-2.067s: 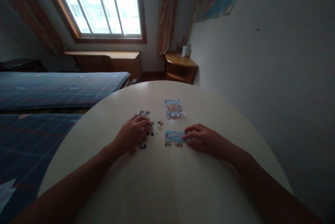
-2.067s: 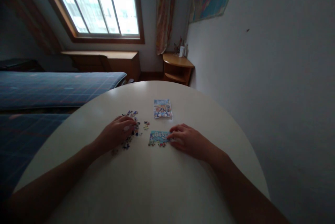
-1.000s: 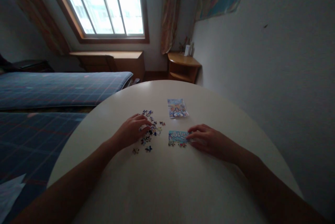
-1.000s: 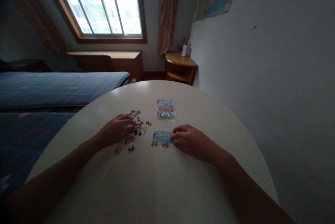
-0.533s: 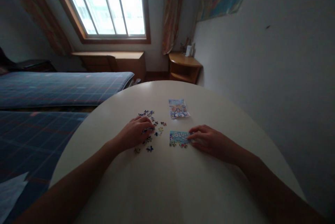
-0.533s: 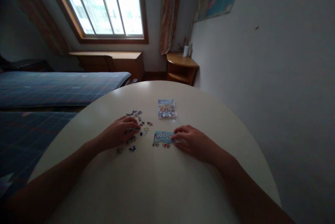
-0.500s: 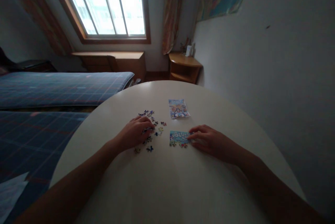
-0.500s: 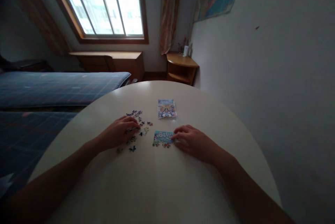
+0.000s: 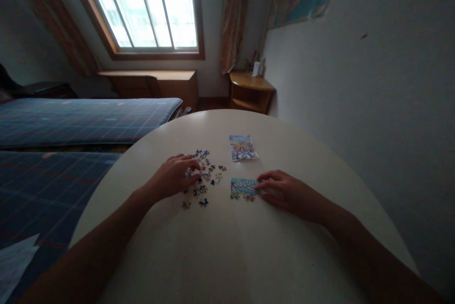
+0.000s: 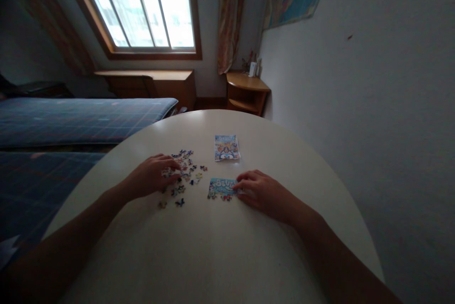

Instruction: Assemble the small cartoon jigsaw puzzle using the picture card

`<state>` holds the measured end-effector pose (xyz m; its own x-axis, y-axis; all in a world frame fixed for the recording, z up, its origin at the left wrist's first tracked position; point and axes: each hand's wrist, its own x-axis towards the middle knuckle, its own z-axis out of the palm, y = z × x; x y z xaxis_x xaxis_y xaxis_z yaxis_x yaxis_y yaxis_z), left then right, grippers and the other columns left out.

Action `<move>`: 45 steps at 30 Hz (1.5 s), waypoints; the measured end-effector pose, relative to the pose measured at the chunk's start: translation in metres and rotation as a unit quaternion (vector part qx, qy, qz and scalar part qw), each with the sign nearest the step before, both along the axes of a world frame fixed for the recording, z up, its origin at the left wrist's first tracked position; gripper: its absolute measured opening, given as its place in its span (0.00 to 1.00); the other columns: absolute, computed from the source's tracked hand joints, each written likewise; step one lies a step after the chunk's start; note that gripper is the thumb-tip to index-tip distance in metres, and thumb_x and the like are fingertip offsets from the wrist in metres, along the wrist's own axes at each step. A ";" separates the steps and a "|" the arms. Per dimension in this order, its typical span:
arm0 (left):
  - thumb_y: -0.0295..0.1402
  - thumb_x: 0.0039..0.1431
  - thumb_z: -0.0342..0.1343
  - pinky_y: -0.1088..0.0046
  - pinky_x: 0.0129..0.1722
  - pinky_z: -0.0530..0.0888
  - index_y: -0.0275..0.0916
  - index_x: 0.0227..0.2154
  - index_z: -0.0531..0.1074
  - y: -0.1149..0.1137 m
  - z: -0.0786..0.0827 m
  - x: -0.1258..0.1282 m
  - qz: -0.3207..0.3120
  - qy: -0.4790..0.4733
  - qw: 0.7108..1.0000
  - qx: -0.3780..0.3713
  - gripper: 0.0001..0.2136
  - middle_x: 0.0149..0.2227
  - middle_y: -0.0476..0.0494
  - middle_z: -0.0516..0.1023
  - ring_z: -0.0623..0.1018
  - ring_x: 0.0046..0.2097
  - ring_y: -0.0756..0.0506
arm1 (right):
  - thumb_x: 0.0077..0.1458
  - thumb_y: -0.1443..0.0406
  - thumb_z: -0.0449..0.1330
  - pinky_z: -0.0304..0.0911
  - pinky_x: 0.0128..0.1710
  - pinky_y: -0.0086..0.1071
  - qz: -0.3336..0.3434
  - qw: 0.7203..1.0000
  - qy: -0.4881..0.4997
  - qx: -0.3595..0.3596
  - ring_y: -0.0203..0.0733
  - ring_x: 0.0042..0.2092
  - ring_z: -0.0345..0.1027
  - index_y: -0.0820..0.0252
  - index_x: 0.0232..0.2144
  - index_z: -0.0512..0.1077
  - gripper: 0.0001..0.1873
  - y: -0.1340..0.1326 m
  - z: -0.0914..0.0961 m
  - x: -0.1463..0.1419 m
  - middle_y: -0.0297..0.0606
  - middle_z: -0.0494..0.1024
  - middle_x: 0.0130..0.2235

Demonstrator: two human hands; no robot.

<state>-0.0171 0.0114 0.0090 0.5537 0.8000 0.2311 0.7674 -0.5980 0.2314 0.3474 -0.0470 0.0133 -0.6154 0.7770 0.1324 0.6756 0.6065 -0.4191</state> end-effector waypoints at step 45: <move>0.41 0.66 0.52 0.61 0.50 0.72 0.43 0.40 0.80 0.020 -0.026 -0.002 0.021 -0.050 0.998 0.029 0.13 0.44 0.41 0.80 0.76 0.45 0.41 | 0.61 0.63 0.58 0.68 0.53 0.44 -0.004 1.000 0.004 -0.010 0.46 0.51 0.72 0.53 0.46 0.77 0.12 -0.001 0.000 0.001 0.45 0.76 0.52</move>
